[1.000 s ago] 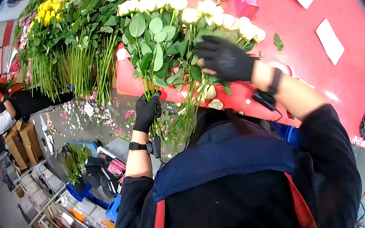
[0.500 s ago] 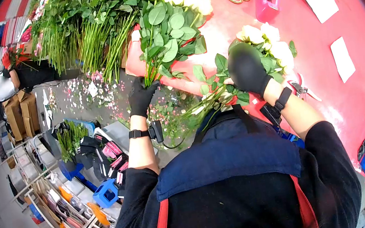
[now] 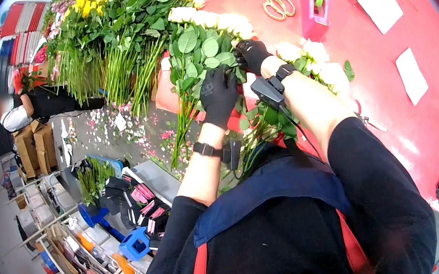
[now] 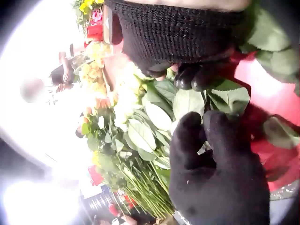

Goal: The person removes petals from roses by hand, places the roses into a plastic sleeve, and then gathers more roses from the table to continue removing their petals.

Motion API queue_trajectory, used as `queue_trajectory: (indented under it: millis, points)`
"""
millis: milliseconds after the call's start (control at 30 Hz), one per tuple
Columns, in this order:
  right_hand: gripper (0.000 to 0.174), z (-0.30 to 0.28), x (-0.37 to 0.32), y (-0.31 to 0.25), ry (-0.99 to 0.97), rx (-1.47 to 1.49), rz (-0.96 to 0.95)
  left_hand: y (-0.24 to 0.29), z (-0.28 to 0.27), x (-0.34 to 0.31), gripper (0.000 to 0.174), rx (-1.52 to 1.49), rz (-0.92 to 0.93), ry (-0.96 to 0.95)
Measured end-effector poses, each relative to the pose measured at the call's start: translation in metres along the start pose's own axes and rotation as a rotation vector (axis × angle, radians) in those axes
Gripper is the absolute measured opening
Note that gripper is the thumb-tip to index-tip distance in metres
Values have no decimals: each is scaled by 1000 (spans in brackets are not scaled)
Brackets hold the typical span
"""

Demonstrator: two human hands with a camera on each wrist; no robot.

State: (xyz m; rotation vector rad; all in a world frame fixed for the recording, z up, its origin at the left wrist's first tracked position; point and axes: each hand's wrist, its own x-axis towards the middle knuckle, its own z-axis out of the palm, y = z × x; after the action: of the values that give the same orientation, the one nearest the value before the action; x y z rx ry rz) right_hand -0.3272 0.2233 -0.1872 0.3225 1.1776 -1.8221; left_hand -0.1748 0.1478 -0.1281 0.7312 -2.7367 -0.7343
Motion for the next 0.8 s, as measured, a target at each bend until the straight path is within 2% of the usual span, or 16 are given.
queue_trajectory:
  millis: [100,133,200,333,367,433,500,533,600,633,700,767,800]
  points:
    - [17,-4,-6,5,-63,26,-8,9,-19,-4,30,33,59,77]
    - [18,13,-28,0,26,20,-26,6,-21,-2,29,36,106,132]
    - [18,13,-32,0,17,-23,-24,1,-24,2,29,42,197,245]
    - [22,6,-4,-1,52,-188,-48,5,-25,6,27,-40,132,136]
    - [23,6,-4,-3,53,-212,-55,7,-24,3,25,-25,183,182]
    - [23,4,-5,-5,59,-261,-68,12,-29,-3,25,-105,178,143]
    - [26,-4,-13,3,-25,-224,-211,17,-40,-9,28,-164,156,63]
    - [27,-3,-36,1,-84,-260,-274,20,-45,-11,29,-152,176,122]
    - [29,13,-91,-17,-142,-364,-248,26,-56,-17,32,-126,212,239]
    - [29,19,-111,-17,-207,-316,-290,34,-67,-23,35,-216,213,196]
    - [25,15,-135,-13,-354,-436,-440,39,-82,-35,37,-371,163,56]
    - [23,16,-164,-23,-488,-513,-408,38,-92,-47,36,-454,148,-42]
    - [23,8,-161,-15,-570,-449,-400,37,-97,-54,35,-501,141,-57]
